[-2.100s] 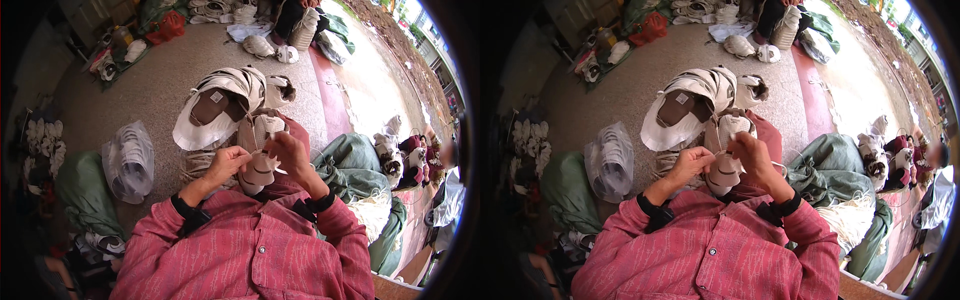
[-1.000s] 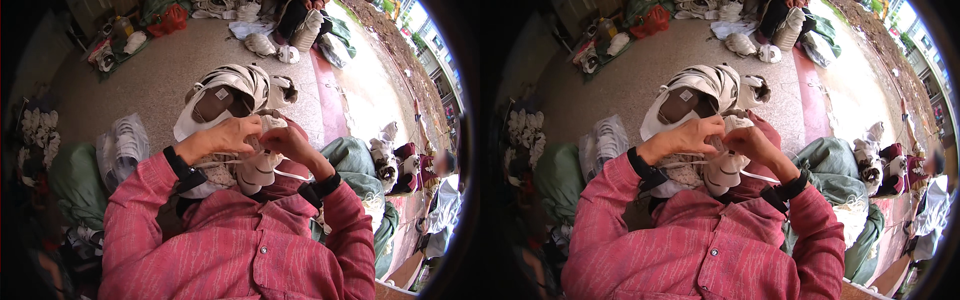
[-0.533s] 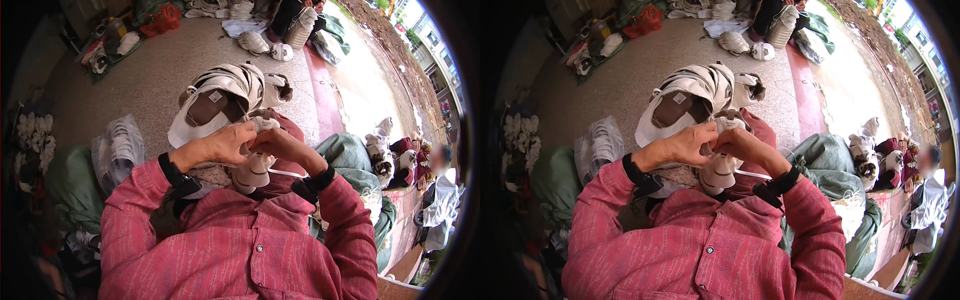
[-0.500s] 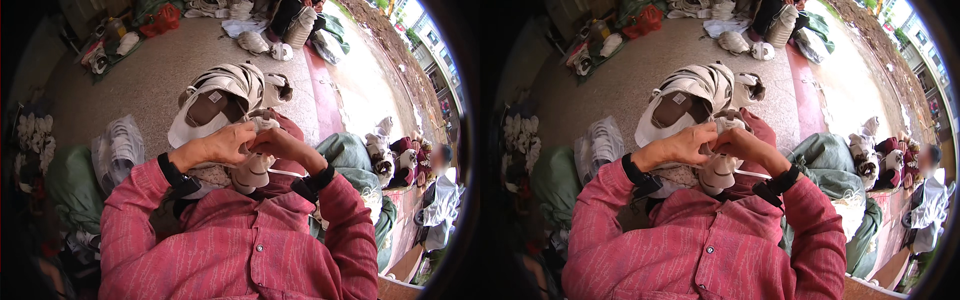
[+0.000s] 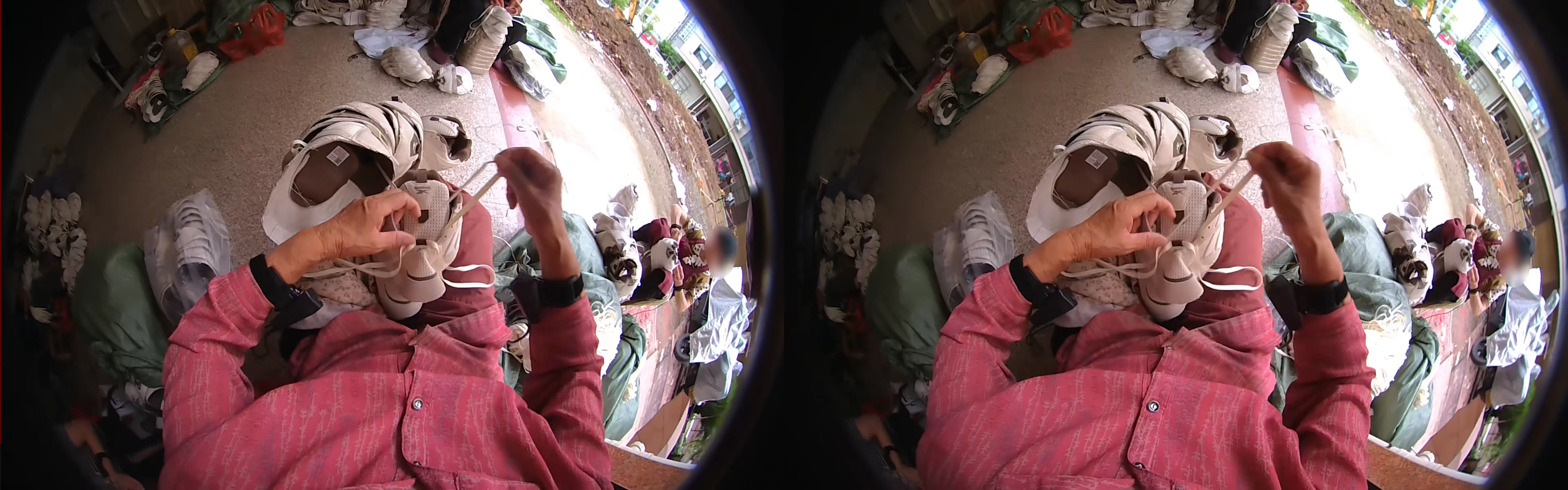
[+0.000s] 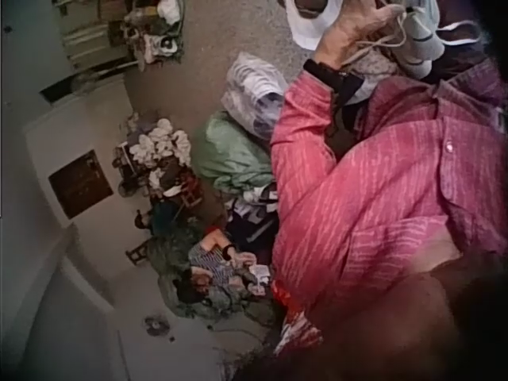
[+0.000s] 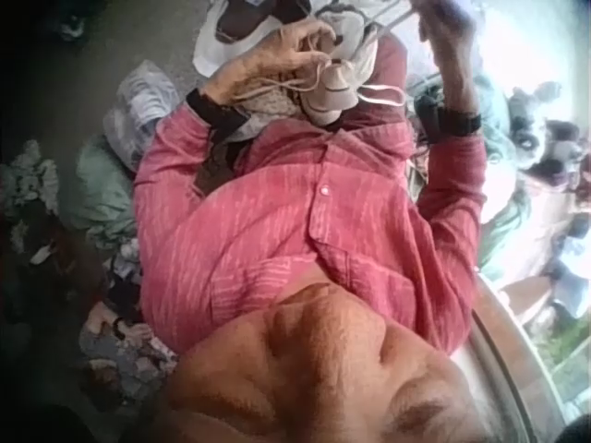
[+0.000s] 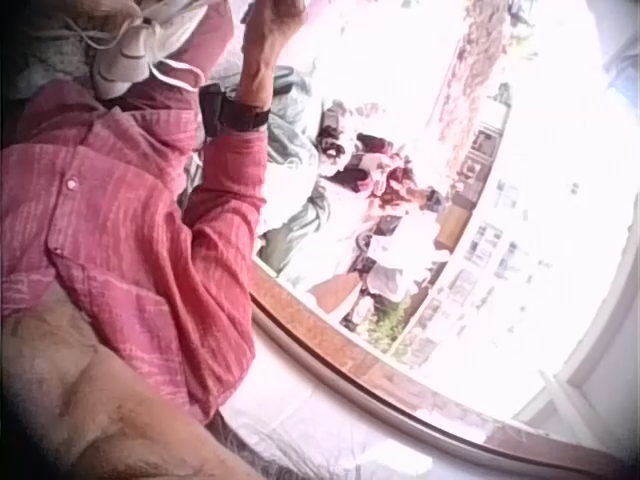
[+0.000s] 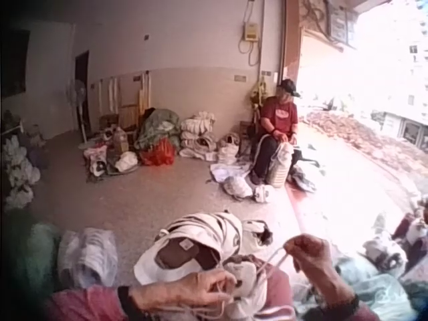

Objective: The recorder is lacing and organizing shoe uppers while sitting on the floor in a production area.

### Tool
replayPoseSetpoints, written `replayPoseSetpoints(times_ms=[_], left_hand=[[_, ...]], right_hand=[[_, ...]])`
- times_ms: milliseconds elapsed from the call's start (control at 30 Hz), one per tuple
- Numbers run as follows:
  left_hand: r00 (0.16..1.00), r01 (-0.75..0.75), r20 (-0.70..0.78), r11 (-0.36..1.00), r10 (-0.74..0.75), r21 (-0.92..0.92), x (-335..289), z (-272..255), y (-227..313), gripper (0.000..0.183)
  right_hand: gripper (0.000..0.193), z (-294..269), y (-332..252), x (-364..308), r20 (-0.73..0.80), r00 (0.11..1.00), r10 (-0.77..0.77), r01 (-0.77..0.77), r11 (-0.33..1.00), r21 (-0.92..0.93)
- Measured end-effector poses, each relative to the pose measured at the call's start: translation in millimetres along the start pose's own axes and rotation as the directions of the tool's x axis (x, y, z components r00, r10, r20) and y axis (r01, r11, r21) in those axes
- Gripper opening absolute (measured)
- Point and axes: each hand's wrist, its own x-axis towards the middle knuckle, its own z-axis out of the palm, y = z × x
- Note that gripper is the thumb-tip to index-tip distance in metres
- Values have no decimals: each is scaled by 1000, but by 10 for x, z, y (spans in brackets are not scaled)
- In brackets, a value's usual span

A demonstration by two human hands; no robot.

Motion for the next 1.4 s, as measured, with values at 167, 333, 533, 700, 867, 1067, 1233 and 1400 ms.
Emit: replayPoseSetpoints(times_ms=[167,333,533,700,867,1067,1233,1400], left_hand=[[991,127,-10,976,-130,-176,145,-11,91,51],[977,88,-115,828,-181,-553,211,32,272,49],[916,137,-173,689,-361,-712,125,79,261,29],[878,137,-211,648,-430,-750,141,224,347,28],[903,105,-120,483,-413,-869,125,299,316,28],[903,63,-126,418,-410,-906,98,362,293,30],[901,86,-119,440,-418,-894,69,379,275,31],[841,-22,-537,997,60,76,-100,426,342,33]], right_hand=[[8,299,102,-240,160,987,-4,-16,992,122],[11,488,73,-255,162,986,-41,17,989,147],[16,610,-10,-255,212,977,12,-65,967,248],[19,762,224,-260,15,994,-109,99,946,308],[12,842,223,-263,-18,982,-187,185,951,248],[13,800,282,-250,97,989,-107,74,951,299],[11,781,326,-252,148,964,-222,165,931,326],[11,718,198,-264,87,994,-63,41,972,230]])
